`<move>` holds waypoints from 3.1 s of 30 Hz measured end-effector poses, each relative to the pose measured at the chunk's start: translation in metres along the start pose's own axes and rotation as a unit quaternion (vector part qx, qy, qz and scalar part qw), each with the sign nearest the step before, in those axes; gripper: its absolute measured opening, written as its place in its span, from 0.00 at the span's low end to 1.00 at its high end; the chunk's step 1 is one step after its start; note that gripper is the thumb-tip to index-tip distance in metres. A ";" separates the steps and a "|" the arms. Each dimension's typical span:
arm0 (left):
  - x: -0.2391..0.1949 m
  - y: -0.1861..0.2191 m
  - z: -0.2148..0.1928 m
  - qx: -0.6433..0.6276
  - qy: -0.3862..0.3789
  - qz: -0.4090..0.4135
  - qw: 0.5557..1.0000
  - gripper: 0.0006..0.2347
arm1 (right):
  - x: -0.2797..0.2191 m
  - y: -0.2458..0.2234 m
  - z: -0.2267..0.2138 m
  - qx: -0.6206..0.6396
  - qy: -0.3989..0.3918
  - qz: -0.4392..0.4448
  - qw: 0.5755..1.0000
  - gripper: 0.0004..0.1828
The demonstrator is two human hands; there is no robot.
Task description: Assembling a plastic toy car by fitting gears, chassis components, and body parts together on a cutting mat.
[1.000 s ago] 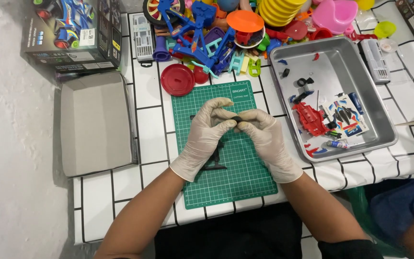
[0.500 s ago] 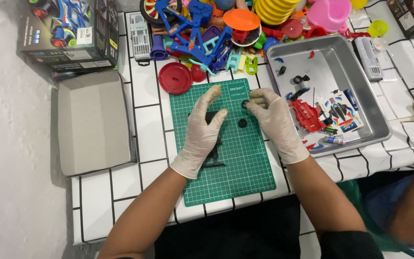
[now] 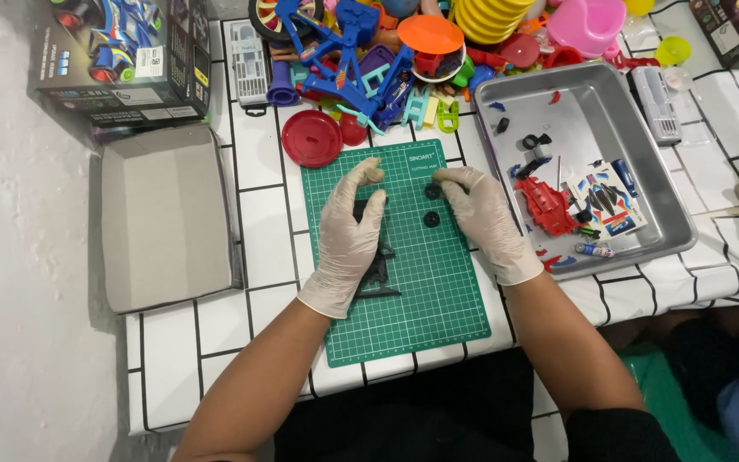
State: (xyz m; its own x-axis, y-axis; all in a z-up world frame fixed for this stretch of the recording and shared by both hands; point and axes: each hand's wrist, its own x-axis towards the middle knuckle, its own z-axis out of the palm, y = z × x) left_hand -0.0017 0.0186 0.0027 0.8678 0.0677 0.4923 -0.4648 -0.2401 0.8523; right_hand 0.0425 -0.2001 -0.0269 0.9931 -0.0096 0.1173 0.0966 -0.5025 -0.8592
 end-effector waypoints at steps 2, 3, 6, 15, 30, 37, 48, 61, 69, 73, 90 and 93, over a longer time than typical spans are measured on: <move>0.000 -0.001 0.000 0.002 0.002 -0.002 1.000 0.14 | -0.007 -0.018 -0.006 0.021 -0.011 0.014 1.000 0.14; 0.000 -0.003 0.001 0.005 0.005 -0.001 1.000 0.14 | -0.010 -0.026 -0.010 0.042 -0.021 0.024 0.999 0.17; -0.001 -0.003 0.005 0.017 0.008 0.007 1.000 0.13 | -0.006 -0.013 -0.007 0.024 -0.023 -0.005 0.999 0.16; -0.018 -0.032 0.041 0.285 -0.161 0.121 0.937 0.12 | -0.015 -0.011 0.001 -0.098 0.000 -0.150 0.984 0.15; -0.020 -0.049 0.058 0.391 -0.187 0.126 0.893 0.08 | -0.039 -0.006 -0.012 -0.163 -0.008 -0.116 0.980 0.22; -0.021 -0.046 0.052 0.376 -0.195 0.165 0.891 0.10 | -0.041 -0.015 -0.025 -0.126 -0.048 -0.067 0.989 0.21; -0.025 -0.039 0.043 0.264 -0.227 0.075 0.934 0.07 | -0.023 0.024 -0.003 -0.251 -0.050 -0.112 0.960 0.15; -0.017 -0.033 0.045 0.367 -0.194 0.130 0.900 0.04 | -0.010 0.006 -0.045 -0.167 0.045 -0.136 0.975 0.18; 0.008 0.003 0.079 0.291 -0.175 0.162 0.927 0.06 | 0.093 0.051 -0.103 -0.438 -0.032 -0.120 0.890 0.25; 0.032 -0.015 0.132 0.269 -0.158 0.170 0.935 0.06 | 0.108 0.076 -0.109 -0.387 0.014 -0.095 0.917 0.10; 0.112 -0.063 0.284 0.320 -0.133 0.027 0.938 0.02 | 0.165 0.130 -0.119 -0.343 0.011 0.105 0.933 0.13; 0.118 -0.036 0.277 0.295 -0.231 -0.034 0.927 0.06 | 0.146 0.131 -0.156 -0.253 0.079 0.063 0.962 0.17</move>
State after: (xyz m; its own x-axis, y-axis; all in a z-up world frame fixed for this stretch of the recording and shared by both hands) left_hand 0.1665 -0.2325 -0.0188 0.9378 -0.2859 0.1968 -0.3468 -0.7469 0.5673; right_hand 0.1893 -0.4020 -0.0450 0.9682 -0.2099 0.1363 -0.1092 -0.8443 -0.5246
